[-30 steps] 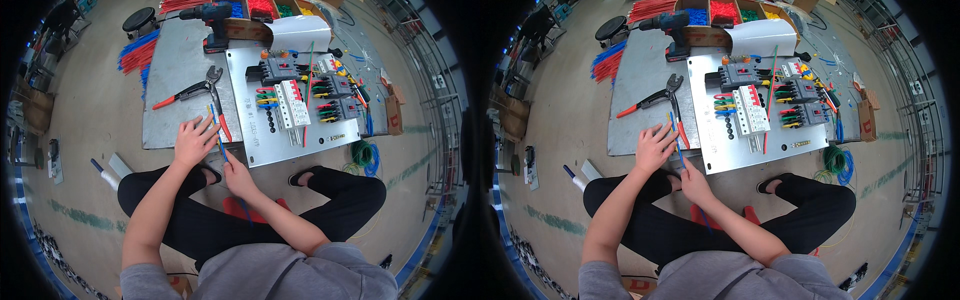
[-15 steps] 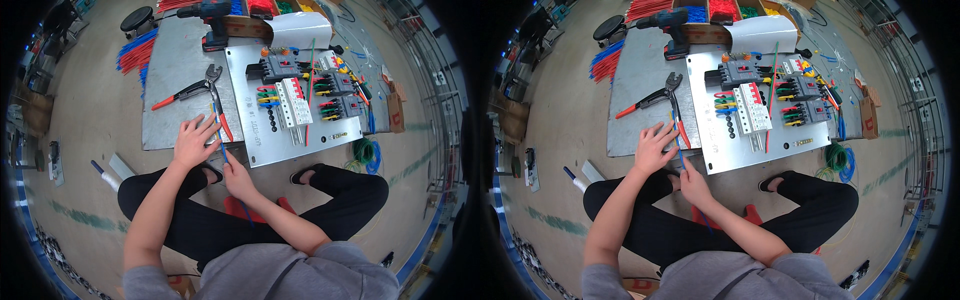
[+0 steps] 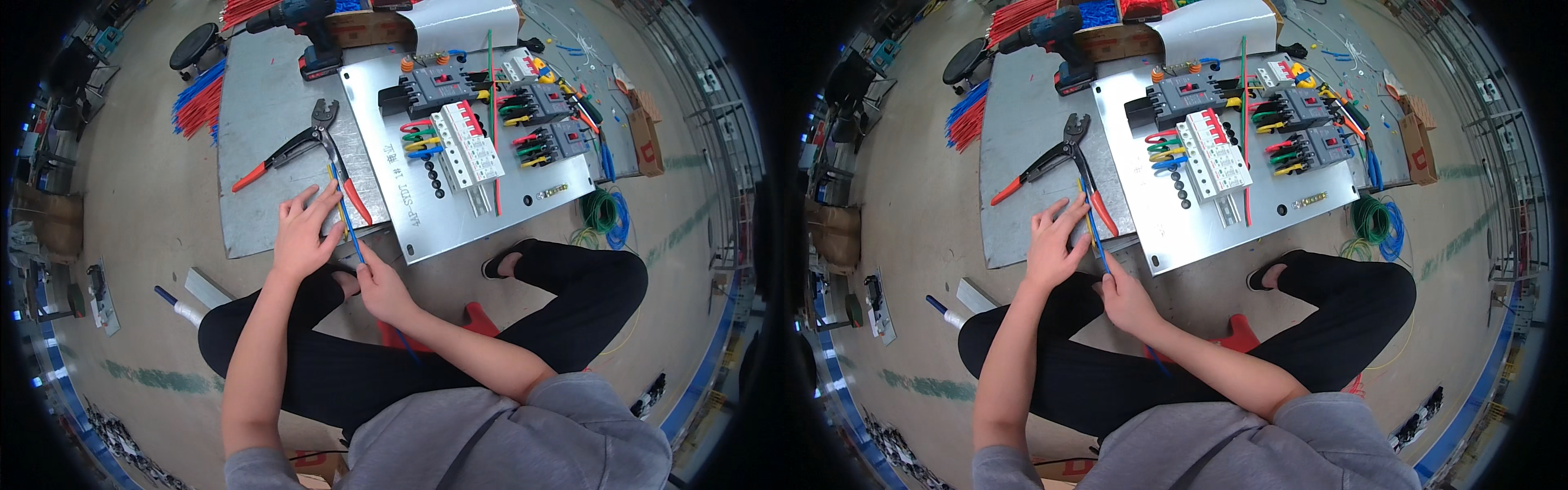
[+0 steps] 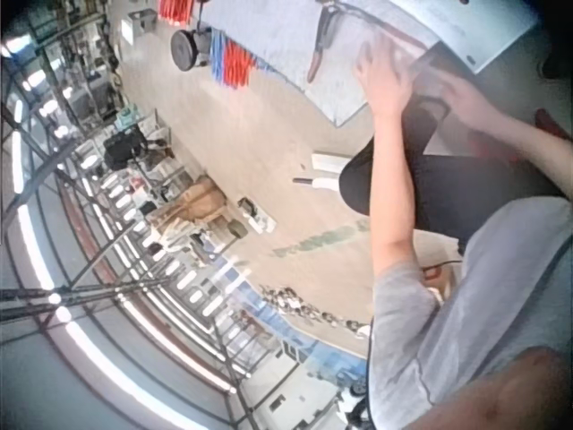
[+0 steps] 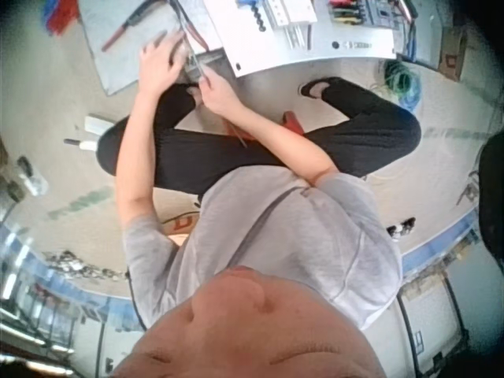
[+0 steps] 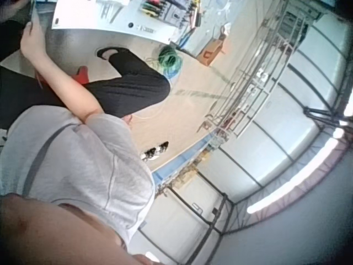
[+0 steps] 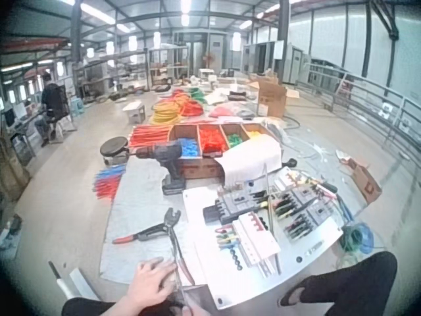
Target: The person strips insulation from colored wires using a yellow wire stripper and inserts them into terminals on a DIN rail-mounted electrical panel. They use pliers to cut wires and a screwdriver to tighten terminal screws, working with red, blue, yellow, and green wires.
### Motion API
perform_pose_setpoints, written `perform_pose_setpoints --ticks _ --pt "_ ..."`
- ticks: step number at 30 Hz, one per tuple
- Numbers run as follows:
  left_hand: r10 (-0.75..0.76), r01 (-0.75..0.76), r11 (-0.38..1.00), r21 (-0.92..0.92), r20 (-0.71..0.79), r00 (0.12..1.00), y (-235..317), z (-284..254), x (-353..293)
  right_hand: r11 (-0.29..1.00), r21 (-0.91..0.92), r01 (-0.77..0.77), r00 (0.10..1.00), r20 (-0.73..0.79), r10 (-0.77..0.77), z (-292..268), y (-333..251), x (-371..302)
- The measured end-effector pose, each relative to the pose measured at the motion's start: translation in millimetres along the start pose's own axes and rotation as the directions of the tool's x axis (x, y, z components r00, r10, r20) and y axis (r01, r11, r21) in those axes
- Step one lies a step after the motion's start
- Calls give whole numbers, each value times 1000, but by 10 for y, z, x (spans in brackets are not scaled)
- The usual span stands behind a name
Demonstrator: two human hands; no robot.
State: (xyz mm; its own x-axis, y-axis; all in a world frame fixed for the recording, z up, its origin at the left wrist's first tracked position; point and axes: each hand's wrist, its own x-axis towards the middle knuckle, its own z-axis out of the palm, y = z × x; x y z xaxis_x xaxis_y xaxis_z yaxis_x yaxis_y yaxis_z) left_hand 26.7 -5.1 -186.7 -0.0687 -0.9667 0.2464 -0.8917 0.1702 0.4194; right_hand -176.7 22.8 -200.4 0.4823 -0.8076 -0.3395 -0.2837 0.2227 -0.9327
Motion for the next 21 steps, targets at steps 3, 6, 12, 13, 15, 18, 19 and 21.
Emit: perform_pose_setpoints --ticks 3,6,12,13,15,18,19,21 --pt "1 -1 1000 2 -6 1000 32 -20 10 1000 -22 -7 1000 -2 7 10 -41 -5" --pt "8 -8 1000 16 -9 1000 29 -24 7 1000 -20 14 1000 -13 -14 32 -17 7" --pt "-6 7 999 34 -32 999 33 11 1 1000 -4 2 1000 -8 -2 43 5 8" --pt "-6 7 999 35 -40 999 37 6 1 1000 1 3 1000 -6 -3 39 11 9" --pt "-1 2 999 35 -33 999 39 -12 9 1000 11 -9 1000 4 9 22 -12 13" --pt "13 -12 999 47 -23 1000 30 -12 1 998 46 -29 999 30 28 -10 -50 -1" --pt "19 -18 998 53 -19 1000 26 -10 -2 997 61 -36 999 40 34 -16 -57 -3" --pt "17 -16 999 44 -22 1000 35 -15 -1 998 57 -27 999 41 24 -22 -47 0"
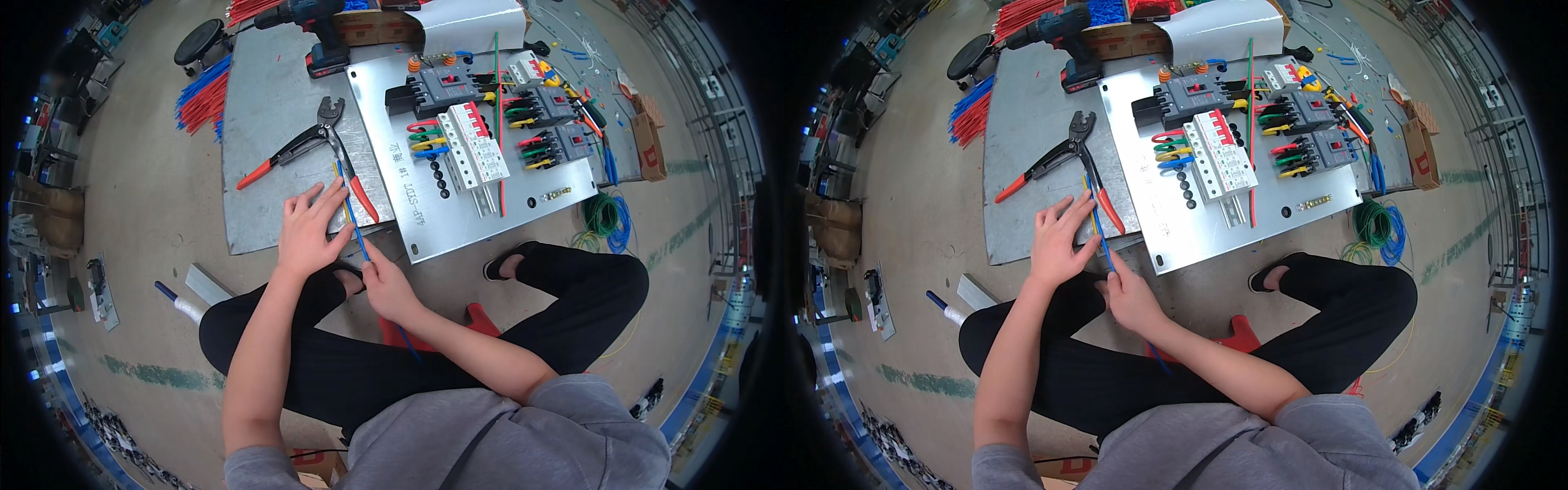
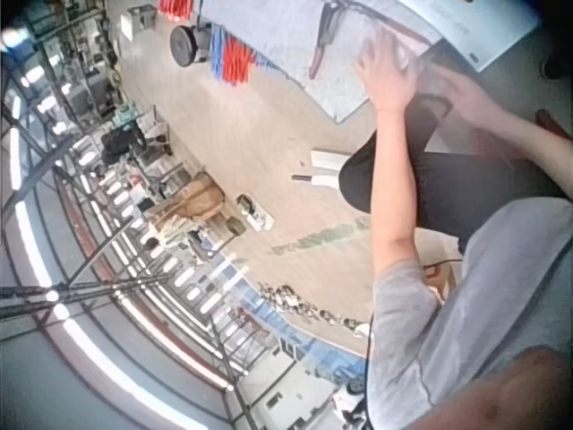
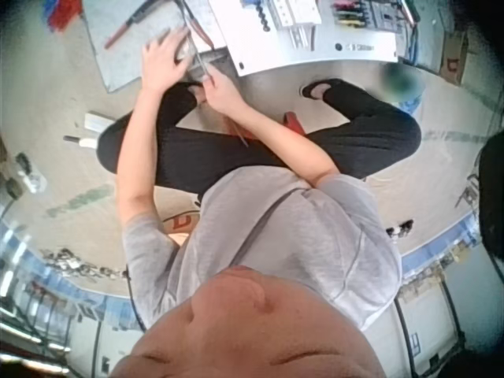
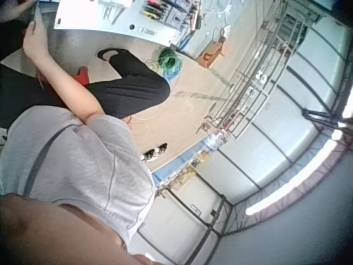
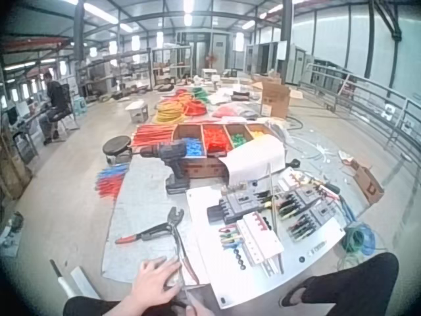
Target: The person strips insulation from colored wires using a yellow wire stripper and inserts them into terminals on a DIN rail-mounted electrical panel. They use pliers to cut wires and a screwdriver to tighten terminal screws, working with red, blue, yellow, and green wires.
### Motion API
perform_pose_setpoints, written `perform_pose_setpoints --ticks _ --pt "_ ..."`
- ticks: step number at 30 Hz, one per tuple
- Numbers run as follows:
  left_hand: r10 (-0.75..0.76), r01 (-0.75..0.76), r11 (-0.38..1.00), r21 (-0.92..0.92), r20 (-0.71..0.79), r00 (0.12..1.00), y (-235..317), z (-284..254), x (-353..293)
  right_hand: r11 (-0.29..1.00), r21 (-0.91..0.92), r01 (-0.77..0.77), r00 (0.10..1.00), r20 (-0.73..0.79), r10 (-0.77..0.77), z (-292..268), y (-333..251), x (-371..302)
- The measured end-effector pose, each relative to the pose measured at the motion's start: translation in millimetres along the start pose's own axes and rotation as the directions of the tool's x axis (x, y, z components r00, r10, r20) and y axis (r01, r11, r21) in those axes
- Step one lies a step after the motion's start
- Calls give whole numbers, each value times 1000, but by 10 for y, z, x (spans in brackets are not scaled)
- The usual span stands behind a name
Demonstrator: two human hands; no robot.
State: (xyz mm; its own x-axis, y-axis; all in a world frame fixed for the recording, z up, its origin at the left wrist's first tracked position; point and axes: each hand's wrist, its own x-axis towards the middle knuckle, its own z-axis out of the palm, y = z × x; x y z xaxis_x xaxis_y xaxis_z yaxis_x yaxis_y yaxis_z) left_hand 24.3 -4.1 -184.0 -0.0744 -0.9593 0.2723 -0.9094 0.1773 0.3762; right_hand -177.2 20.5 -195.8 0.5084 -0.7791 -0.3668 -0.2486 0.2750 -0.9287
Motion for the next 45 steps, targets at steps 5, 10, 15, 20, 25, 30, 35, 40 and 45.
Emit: perform_pose_setpoints --ticks 5,10,15,20,25,30,35,40,45 --pt "30 -29 999 44 -23 999 -16 32 -9 997 63 34 999 -3 -34 33 147 38" --pt "6 -5 999 50 -16 1000 -2 55 -4 998 45 53 999 -15 -52 40 182 48" --pt "-4 11 996 91 -75 997 -28 156 3 998 63 27 999 -37 -25 27 166 59" --pt "-14 27 994 104 -123 992 -8 192 27 995 79 55 996 -80 -48 17 310 167" --pt "-43 57 995 87 -157 987 30 214 54 946 307 -105 994 5 109 16 181 160" --pt "-57 73 994 82 -184 981 25 258 59 901 366 -232 971 28 239 25 190 335" --pt "-44 63 994 85 -213 976 36 253 89 908 387 -163 981 -38 192 81 232 553" --pt "-20 53 989 136 -235 972 36 264 121 925 379 -10 997 -67 39 108 434 631" --pt "-7 47 988 148 -258 966 52 278 145 942 334 44 996 -84 -17 42 482 665"
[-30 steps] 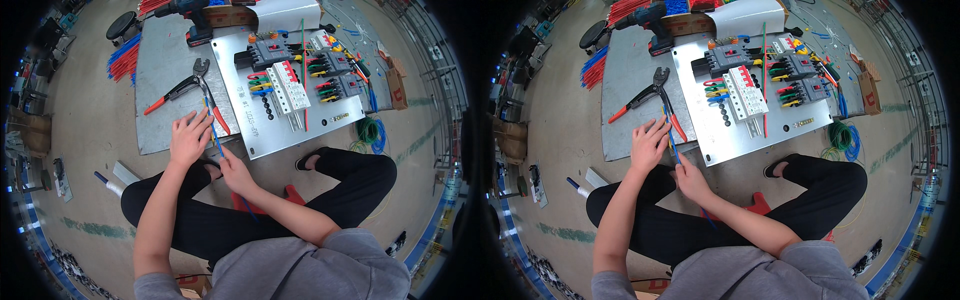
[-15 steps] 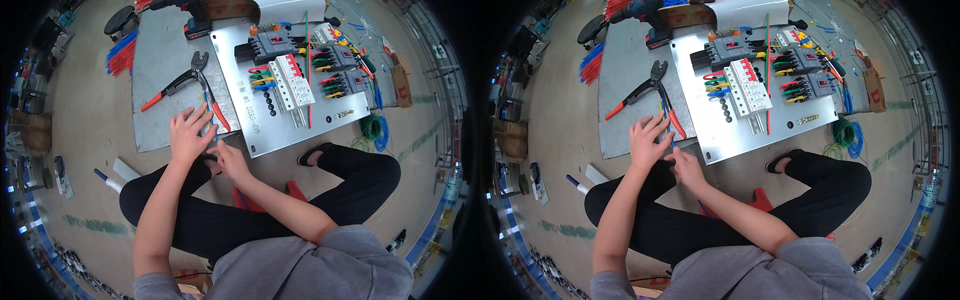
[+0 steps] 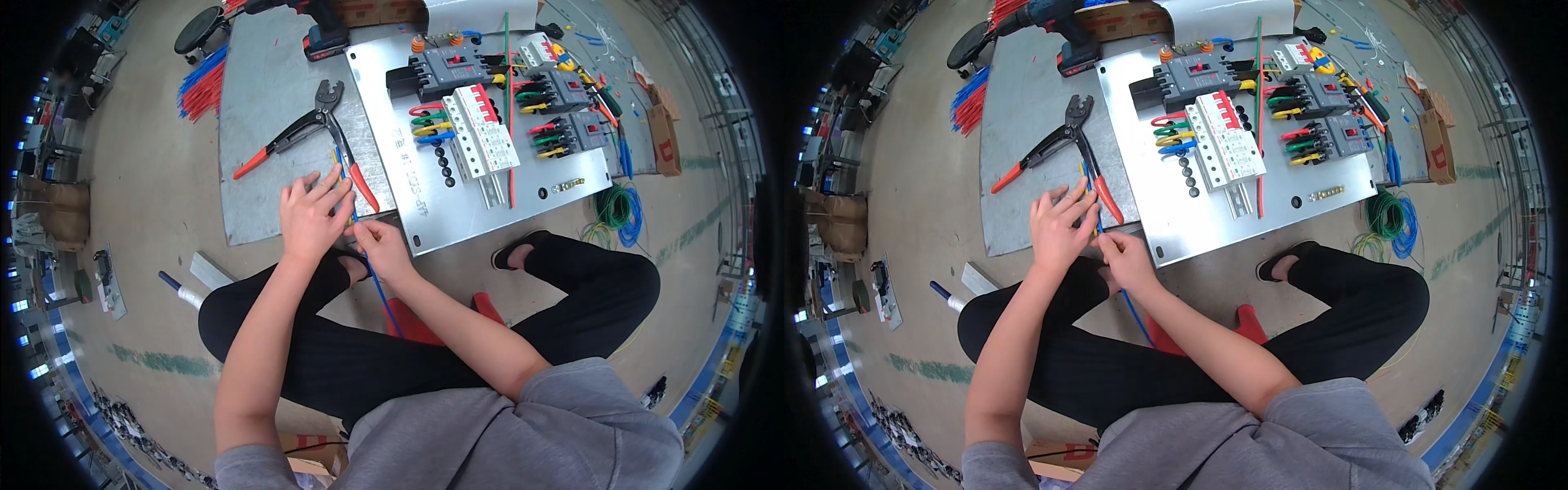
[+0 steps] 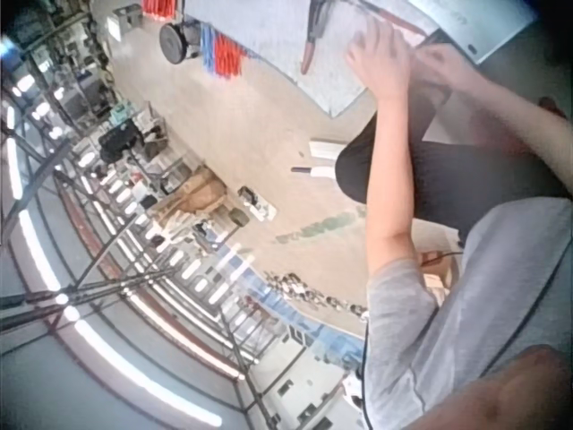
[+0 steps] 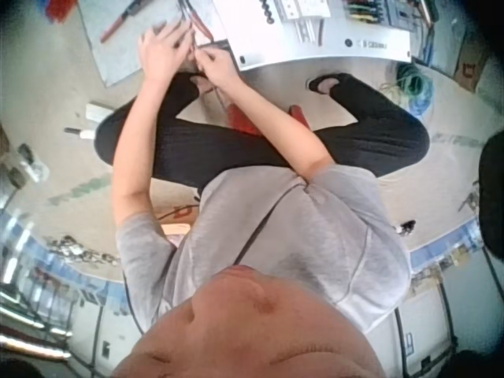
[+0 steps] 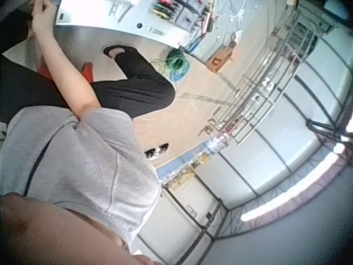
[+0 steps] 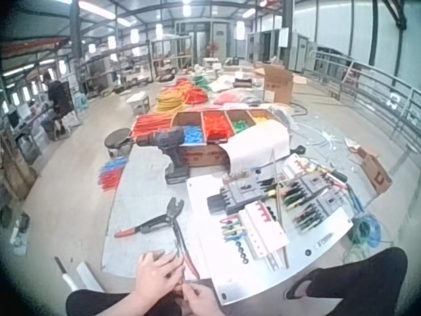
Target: The person strips insulation from colored wires using a yellow wire stripper and inserts them into terminals on a DIN rail-mounted electrical panel. They use pliers to cut wires and a screwdriver to tighten terminal screws, working with red, blue, yellow, and green wires.
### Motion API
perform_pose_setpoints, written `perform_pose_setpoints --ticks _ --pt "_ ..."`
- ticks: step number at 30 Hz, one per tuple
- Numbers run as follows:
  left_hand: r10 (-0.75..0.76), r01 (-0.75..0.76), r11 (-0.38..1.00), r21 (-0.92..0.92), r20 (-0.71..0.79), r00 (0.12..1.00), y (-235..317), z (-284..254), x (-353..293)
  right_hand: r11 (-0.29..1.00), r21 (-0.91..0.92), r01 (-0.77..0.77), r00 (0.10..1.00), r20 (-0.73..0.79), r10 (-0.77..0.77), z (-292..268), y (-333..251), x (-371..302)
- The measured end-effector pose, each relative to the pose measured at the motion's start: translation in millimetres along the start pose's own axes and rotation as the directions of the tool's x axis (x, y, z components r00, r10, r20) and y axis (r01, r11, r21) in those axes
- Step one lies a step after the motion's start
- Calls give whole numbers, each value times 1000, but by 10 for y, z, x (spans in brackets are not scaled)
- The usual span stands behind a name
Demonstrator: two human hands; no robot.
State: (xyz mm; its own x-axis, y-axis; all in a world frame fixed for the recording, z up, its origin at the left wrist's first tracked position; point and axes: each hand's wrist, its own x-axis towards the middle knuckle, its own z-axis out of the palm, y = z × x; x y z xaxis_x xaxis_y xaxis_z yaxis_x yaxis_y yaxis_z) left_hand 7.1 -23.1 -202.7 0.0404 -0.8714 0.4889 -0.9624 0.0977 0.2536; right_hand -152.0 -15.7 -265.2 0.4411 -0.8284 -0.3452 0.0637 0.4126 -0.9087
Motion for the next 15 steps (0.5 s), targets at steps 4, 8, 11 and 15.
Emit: perform_pose_setpoints --ticks 4,8,11,15 --pt "7 -7 1000 5 -27 1000 28 -3 19 995 -78 57 988 -139 -67 21 8 -26" --pt "13 -12 1000 22 -20 1000 41 -29 26 999 8 49 986 -160 -48 -8 171 9" --pt "22 -22 999 31 -4 1000 84 -65 85 991 -94 100 952 -280 -123 -54 399 104" --pt "15 -15 999 38 -3 1000 82 -80 50 982 -124 141 877 -444 -182 146 476 116"
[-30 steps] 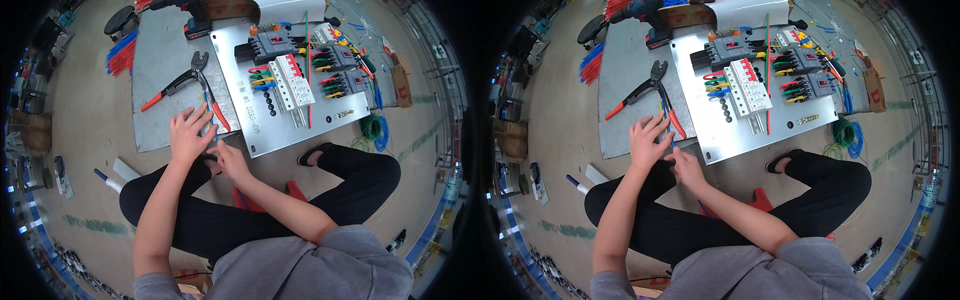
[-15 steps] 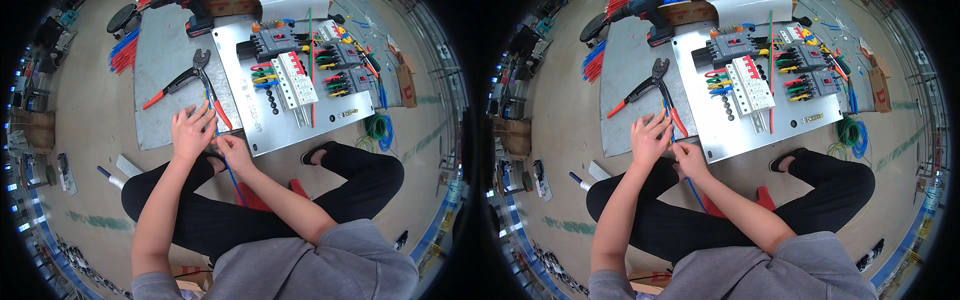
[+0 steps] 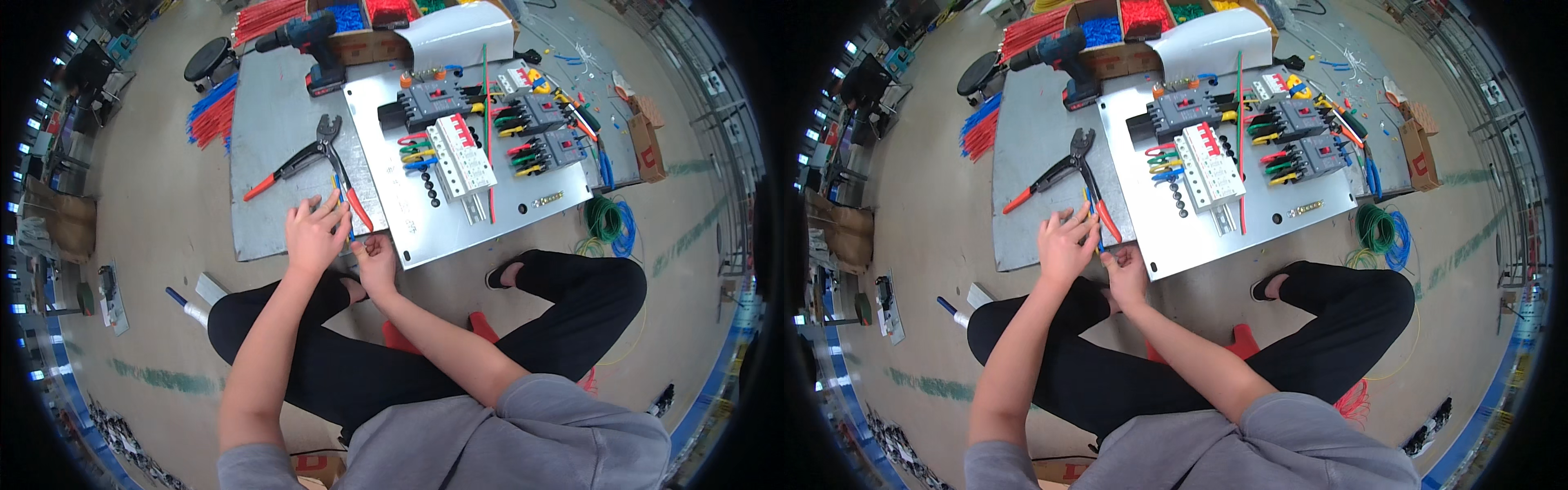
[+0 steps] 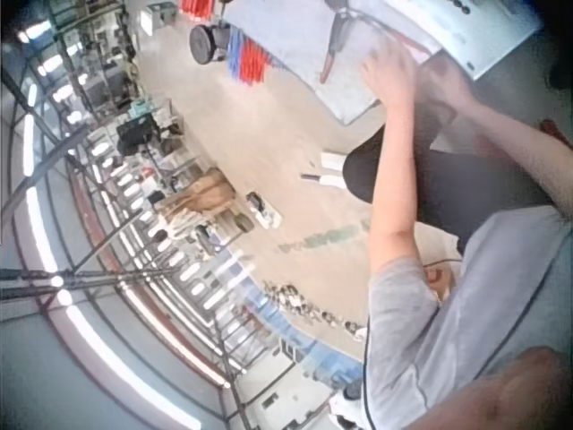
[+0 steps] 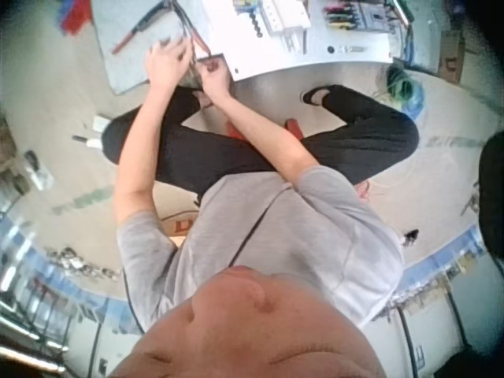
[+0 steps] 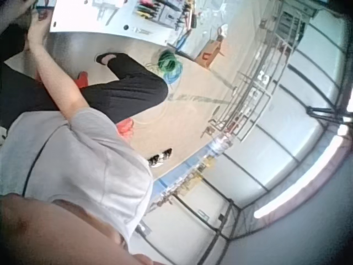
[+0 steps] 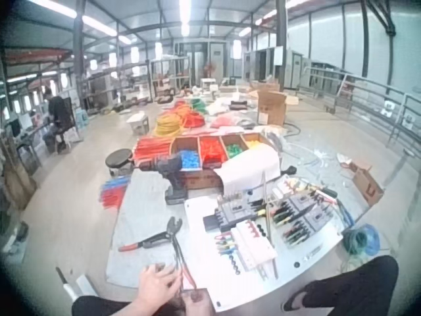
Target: The person strips insulation from colored wires using a yellow wire stripper and inserts them into terminals on a DIN rail-mounted electrical panel. They use pliers to cut wires and a screwdriver to tighten terminal screws, working with red, blue, yellow, and green wires.
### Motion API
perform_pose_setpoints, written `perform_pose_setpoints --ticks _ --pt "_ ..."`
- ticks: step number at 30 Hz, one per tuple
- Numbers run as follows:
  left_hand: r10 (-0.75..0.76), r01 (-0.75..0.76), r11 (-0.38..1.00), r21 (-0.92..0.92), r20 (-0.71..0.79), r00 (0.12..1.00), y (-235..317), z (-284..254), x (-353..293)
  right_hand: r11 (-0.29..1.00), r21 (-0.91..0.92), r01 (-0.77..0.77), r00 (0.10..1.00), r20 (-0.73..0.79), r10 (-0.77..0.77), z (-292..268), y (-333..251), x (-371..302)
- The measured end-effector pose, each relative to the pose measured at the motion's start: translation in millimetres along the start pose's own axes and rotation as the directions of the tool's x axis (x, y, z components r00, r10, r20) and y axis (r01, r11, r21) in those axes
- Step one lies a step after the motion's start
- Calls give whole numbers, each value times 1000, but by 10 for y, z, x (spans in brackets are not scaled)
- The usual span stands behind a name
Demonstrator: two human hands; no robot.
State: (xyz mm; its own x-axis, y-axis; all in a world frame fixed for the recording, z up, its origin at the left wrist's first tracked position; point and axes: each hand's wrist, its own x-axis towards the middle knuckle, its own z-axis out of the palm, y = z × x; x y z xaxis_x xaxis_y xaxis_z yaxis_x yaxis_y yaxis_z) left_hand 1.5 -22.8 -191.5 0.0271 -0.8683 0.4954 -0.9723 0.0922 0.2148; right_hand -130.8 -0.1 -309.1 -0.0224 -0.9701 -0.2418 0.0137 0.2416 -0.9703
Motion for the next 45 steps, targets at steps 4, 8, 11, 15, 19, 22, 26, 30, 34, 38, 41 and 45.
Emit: perform_pose_setpoints --ticks 4,8,11,15,19,22,26,30,34,38,41,45 --pt "-21 21 1000 7 -2 1000 -42 -44 -97 996 -94 1 1000 6 -1 80 111 3" --pt "-1 1 1000 -12 -5 1000 15 -28 -33 999 -50 10 1000 21 -9 61 266 108" --pt "-4 4 999 -36 3 1000 88 13 13 1000 17 21 996 89 -22 27 343 119" --pt "-43 38 996 -76 -73 996 36 8 -48 999 50 9 844 536 -34 -41 228 84" --pt "-183 162 947 -279 -50 982 83 -11 141 998 -42 39 835 550 -10 -22 125 -47" --pt "-329 351 891 -288 121 936 70 -135 276 982 -76 171 816 570 -98 -61 -101 -198" --pt "-607 673 610 -418 299 736 152 -389 485 990 12 140 745 657 -113 -244 -601 -503" --pt "-513 682 437 -587 460 725 34 -544 483 972 -45 232 763 628 -153 -434 -1447 -654" --pt "-108 808 -257 -529 847 520 154 -999 569 795 -190 577 715 588 -379 -528 -2087 -563" --pt "-82 697 -292 -654 744 664 203 -847 533 649 -487 585 754 622 -212 -696 -2253 -366" --pt "-198 744 -258 -617 787 584 119 -798 613 568 -536 625 768 554 -321 -831 -2185 -198" --pt "-343 720 -252 -647 755 558 -385 -1019 627 419 -702 575 806 573 -147 -899 -2475 -4"
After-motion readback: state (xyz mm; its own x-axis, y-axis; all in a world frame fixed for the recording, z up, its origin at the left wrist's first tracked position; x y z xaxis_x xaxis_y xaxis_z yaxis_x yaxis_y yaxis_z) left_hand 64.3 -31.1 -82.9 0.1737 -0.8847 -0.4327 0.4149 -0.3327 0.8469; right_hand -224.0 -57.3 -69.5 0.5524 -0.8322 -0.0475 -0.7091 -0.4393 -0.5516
